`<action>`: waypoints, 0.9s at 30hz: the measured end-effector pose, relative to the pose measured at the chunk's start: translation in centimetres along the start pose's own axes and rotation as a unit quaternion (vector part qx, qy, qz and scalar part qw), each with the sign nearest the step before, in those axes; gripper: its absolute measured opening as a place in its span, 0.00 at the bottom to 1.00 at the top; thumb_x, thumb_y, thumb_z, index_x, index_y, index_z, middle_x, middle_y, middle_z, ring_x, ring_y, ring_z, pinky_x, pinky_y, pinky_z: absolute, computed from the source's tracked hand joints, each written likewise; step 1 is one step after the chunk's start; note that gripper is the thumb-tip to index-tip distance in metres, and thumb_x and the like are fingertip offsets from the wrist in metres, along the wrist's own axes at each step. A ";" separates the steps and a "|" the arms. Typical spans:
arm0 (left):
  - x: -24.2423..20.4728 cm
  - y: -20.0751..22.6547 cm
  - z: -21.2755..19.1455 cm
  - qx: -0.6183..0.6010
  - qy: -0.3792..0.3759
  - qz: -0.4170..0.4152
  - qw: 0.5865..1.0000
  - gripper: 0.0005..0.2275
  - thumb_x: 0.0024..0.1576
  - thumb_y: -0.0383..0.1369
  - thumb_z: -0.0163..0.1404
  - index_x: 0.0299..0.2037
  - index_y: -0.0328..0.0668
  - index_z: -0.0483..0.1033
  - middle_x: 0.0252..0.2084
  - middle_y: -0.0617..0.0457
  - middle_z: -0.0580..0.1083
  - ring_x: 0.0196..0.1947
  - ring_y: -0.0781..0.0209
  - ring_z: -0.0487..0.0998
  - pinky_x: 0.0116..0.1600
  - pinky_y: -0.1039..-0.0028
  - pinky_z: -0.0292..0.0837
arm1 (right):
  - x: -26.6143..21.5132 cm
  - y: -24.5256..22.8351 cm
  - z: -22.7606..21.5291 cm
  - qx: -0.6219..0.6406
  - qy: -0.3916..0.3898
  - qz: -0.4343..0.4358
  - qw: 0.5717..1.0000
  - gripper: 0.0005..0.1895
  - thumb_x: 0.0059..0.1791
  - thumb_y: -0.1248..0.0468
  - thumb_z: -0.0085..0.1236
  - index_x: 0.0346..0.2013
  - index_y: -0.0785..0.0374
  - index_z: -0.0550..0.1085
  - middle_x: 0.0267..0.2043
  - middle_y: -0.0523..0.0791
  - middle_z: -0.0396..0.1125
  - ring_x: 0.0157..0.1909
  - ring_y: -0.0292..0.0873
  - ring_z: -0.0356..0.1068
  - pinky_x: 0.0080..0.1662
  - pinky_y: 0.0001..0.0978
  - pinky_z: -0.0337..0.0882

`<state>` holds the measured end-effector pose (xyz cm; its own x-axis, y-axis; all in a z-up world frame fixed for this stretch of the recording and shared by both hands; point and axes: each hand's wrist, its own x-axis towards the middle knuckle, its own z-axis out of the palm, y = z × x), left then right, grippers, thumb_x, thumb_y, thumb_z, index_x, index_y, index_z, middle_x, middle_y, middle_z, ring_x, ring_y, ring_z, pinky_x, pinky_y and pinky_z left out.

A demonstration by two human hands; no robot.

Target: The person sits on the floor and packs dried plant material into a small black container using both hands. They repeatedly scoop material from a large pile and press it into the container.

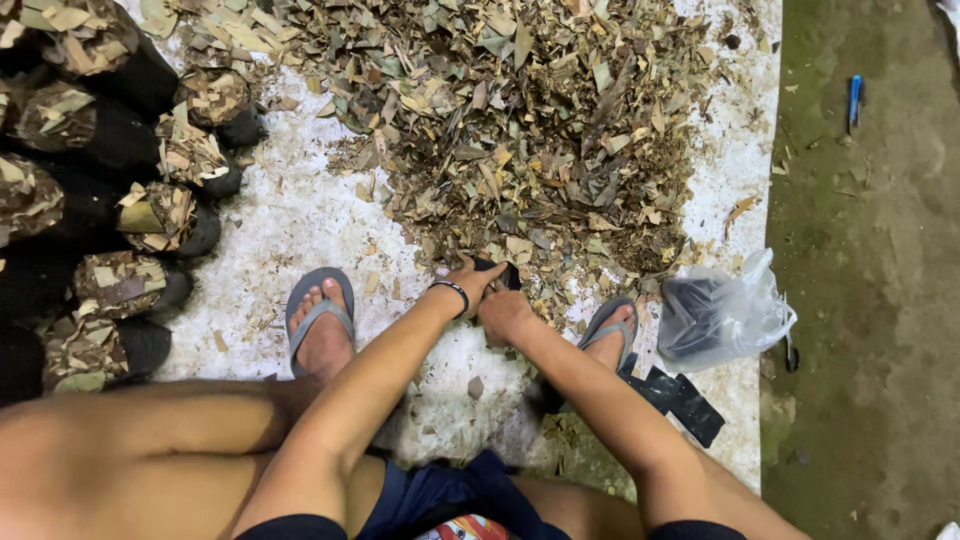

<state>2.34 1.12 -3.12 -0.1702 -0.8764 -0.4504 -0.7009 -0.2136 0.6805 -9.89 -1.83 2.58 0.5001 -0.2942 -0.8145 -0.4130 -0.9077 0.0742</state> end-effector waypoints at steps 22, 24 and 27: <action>-2.9 0.4 -2.9 -0.102 0.028 -0.159 0.982 0.26 0.55 0.52 0.51 0.51 0.35 0.77 0.51 0.32 0.77 0.54 0.39 0.79 0.61 0.60 0.74 | 1.7 6.4 2.9 0.824 0.068 0.056 0.560 0.26 0.56 0.67 0.43 0.70 0.66 0.57 0.58 0.55 0.68 0.51 0.51 0.75 0.54 0.35 0.78; -3.7 1.2 -2.7 -0.098 -0.019 -0.177 0.979 0.28 0.54 0.53 0.54 0.52 0.34 0.76 0.51 0.34 0.76 0.54 0.42 0.79 0.61 0.61 0.75 | 1.4 6.3 2.6 0.859 0.078 0.028 0.505 0.26 0.58 0.70 0.41 0.71 0.72 0.55 0.61 0.63 0.66 0.52 0.57 0.74 0.53 0.40 0.74; -4.4 1.6 -2.8 -0.102 0.157 -0.112 0.976 0.17 0.52 0.34 0.52 0.50 0.36 0.80 0.49 0.32 0.77 0.50 0.36 0.80 0.58 0.56 0.75 | 1.0 6.6 1.8 0.881 0.079 0.018 0.465 0.28 0.56 0.72 0.34 0.73 0.72 0.52 0.62 0.61 0.64 0.55 0.58 0.74 0.56 0.42 0.77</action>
<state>3.90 3.49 1.54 0.2144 -0.8798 -0.4242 -0.5379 -0.4689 0.7006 -13.50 -7.58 1.20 0.4615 -0.4442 -0.7679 -0.3363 0.7134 -0.6148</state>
